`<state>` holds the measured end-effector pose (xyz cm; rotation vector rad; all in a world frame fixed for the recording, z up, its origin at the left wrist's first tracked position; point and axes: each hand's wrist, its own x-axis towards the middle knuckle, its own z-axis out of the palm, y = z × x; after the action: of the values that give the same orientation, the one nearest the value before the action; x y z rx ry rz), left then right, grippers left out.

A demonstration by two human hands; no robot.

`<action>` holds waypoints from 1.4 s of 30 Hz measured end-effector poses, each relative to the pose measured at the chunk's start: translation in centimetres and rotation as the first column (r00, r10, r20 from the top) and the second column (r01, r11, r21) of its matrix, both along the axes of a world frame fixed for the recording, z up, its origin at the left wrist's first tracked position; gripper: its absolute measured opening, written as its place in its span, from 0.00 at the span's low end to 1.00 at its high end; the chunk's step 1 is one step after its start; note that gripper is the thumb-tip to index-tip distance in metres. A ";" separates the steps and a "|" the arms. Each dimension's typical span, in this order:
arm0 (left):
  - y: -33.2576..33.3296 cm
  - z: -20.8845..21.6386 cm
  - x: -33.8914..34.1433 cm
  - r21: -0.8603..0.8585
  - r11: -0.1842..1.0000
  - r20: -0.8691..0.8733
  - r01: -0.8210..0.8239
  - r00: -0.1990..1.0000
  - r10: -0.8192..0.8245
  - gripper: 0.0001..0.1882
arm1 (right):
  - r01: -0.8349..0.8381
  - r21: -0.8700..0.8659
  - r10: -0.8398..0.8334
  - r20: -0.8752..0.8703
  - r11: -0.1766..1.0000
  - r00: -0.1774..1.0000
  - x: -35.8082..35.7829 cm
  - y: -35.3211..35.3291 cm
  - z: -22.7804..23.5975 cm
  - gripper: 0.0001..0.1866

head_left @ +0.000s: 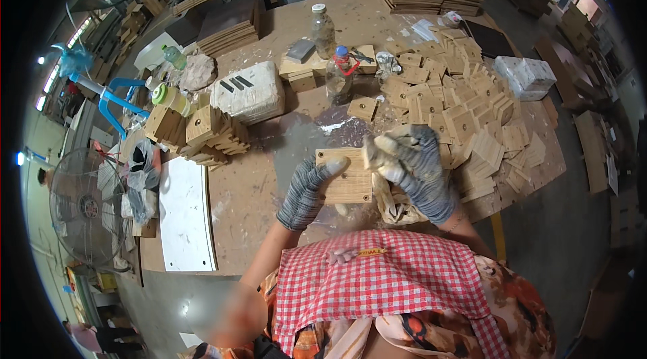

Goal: Applying glue to small wooden blocks and assembling them at a workbench.

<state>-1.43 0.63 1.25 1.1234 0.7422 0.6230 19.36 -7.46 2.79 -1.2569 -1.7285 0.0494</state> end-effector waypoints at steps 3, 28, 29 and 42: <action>0.1 -0.3 0.2 0.067 0.997 0.038 -0.030 0.999 0.027 0.21 | 0.031 -0.054 -0.031 0.014 0.998 0.999 -0.4 0.0 -0.2 0.21; 0.8 -1.4 1.9 -0.127 0.973 0.172 -0.192 0.962 0.212 0.19 | -0.292 -0.485 -0.207 -0.739 0.824 0.641 -1.6 -2.7 -2.6 0.20; 0.5 -1.5 2.1 -0.096 0.974 0.176 -0.207 0.959 0.222 0.19 | -0.286 -0.484 -0.211 -0.739 0.827 0.640 -2.0 -2.7 -2.6 0.20; 0.6 -2.6 1.5 -0.083 0.972 0.119 -0.218 0.967 0.227 0.19 | 0.290 -0.066 -0.284 0.077 0.955 0.956 -0.8 -2.0 -2.2 0.22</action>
<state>0.04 1.27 -1.39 0.9338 0.7789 0.8454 18.60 -9.49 0.54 -1.5718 -1.5952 -0.0991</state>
